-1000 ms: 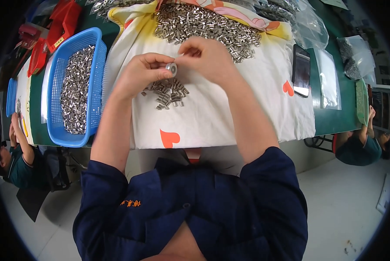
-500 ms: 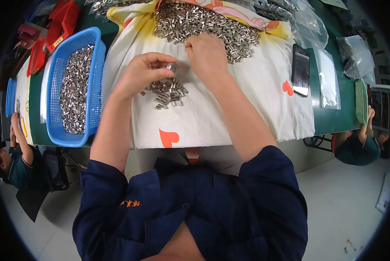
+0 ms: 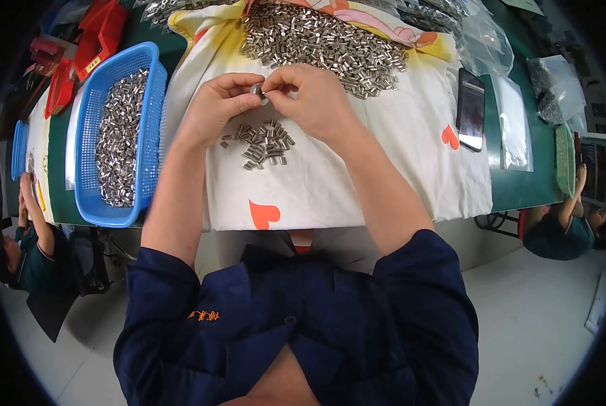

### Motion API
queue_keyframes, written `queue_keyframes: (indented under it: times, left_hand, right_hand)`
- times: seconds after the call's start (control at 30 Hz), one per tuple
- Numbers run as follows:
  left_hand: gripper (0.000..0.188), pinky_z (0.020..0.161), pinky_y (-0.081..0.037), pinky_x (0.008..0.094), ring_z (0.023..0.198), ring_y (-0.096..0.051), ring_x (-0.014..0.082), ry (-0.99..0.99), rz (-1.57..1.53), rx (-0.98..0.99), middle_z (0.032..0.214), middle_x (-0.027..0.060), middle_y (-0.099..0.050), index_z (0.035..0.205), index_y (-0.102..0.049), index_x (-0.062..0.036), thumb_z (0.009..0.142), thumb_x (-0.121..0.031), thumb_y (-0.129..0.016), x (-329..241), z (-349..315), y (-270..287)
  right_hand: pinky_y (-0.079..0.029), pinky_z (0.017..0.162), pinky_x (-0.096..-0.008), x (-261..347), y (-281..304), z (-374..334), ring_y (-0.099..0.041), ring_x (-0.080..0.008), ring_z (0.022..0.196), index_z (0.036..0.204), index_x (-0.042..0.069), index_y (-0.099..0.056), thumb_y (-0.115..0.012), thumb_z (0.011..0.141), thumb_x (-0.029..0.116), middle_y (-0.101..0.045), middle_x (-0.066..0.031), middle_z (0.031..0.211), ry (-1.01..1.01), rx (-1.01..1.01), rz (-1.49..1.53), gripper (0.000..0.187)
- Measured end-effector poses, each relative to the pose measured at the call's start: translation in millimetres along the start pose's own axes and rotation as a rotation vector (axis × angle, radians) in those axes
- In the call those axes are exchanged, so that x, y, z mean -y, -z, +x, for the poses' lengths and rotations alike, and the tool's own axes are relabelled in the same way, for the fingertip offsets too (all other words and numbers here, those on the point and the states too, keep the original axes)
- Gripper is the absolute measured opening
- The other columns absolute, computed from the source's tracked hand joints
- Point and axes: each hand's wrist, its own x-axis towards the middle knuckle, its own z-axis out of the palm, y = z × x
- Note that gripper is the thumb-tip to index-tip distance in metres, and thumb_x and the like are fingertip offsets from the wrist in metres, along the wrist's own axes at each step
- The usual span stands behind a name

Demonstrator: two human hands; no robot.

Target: The person is inspecting and sorting small metal components at an industrial workbench.

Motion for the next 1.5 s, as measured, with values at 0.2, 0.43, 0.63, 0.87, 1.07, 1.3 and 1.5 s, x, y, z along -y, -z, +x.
queue_keyframes:
  times: [0.2, 0.43, 0.63, 0.87, 1.07, 1.3, 1.5]
  left_hand:
    - [0.03, 0.067, -0.048, 0.0209, 0.075, -0.06, 0.0123, 0.003, 0.128, -0.076, 0.087, 0.0101, -0.063, 0.102, -0.055, 0.0054, 0.074, -0.002, -0.064, -4, -2, -7]
    - [0.028, 0.066, -0.048, 0.02, 0.074, -0.06, 0.0109, 0.056, 0.096, -0.015, 0.085, 0.0096, -0.063, 0.099, -0.057, 0.0057, 0.073, -0.002, -0.065, -5, -5, -4]
    - [0.028, 0.067, -0.048, 0.0193, 0.074, -0.059, 0.0089, 0.109, 0.15, 0.093, 0.081, 0.0063, -0.062, 0.098, -0.059, 0.0043, 0.072, -0.002, -0.067, -8, -5, -10]
    - [0.027, 0.067, -0.047, 0.0183, 0.073, -0.057, 0.0072, 0.101, 0.208, 0.122, 0.08, 0.0039, -0.061, 0.097, -0.059, 0.004, 0.072, -0.001, -0.067, -5, -5, -9]
    - [0.027, 0.067, -0.047, 0.0184, 0.073, -0.057, 0.0069, 0.104, 0.206, 0.114, 0.079, 0.0032, -0.06, 0.097, -0.059, 0.0038, 0.072, -0.001, -0.066, -5, -5, -9]
    - [0.026, 0.066, -0.046, 0.0178, 0.072, -0.057, 0.0068, 0.081, 0.192, 0.091, 0.08, 0.0037, -0.061, 0.098, -0.06, 0.0024, 0.072, -0.002, -0.066, -5, -4, -8]
    - [0.027, 0.07, -0.048, 0.0204, 0.077, -0.058, 0.0095, 0.119, 0.19, 0.046, 0.088, 0.0061, -0.062, 0.102, -0.056, 0.003, 0.075, 0.001, -0.061, -7, -2, -6]
  right_hand:
    - [-0.045, 0.064, -0.0271, -4, -10, -3, -0.059, -0.0176, 0.071, 0.078, 0.003, -0.062, -0.062, 0.072, 0.011, -0.062, -0.0066, 0.076, 0.256, -0.124, -0.392, 0.01]
    - [-0.044, 0.062, -0.0247, -5, 6, 1, -0.056, -0.0136, 0.063, 0.079, 0.003, -0.062, -0.062, 0.071, 0.008, -0.061, -0.0035, 0.072, -0.023, 0.088, -0.08, 0.009]
    - [-0.045, 0.061, -0.0249, -30, 20, 14, -0.056, -0.0123, 0.065, 0.085, 0.005, -0.063, -0.061, 0.072, 0.011, -0.061, -0.0046, 0.073, -0.149, -0.042, -0.053, 0.015]
    - [-0.043, 0.071, -0.0348, -46, -11, 20, -0.055, -0.024, 0.075, 0.082, 0.006, -0.064, -0.06, 0.071, 0.013, -0.059, -0.0071, 0.077, 0.292, -0.3, -0.735, 0.014]
    - [-0.042, 0.071, -0.0354, -42, -9, 14, -0.053, -0.0226, 0.079, 0.074, 0.011, -0.064, -0.058, 0.072, 0.012, -0.057, -0.0055, 0.075, 0.199, -0.173, -0.799, 0.007]
    - [-0.042, 0.069, -0.036, -45, -8, 13, -0.055, -0.0241, 0.075, 0.071, 0.01, -0.062, -0.059, 0.071, 0.012, -0.059, -0.0074, 0.074, 0.237, -0.161, -0.702, 0.004]
    - [-0.044, 0.068, -0.035, -39, -9, 14, -0.055, -0.0238, 0.072, 0.071, 0.007, -0.06, -0.059, 0.069, 0.009, -0.059, -0.0082, 0.073, 0.217, -0.146, -0.602, 0.003]
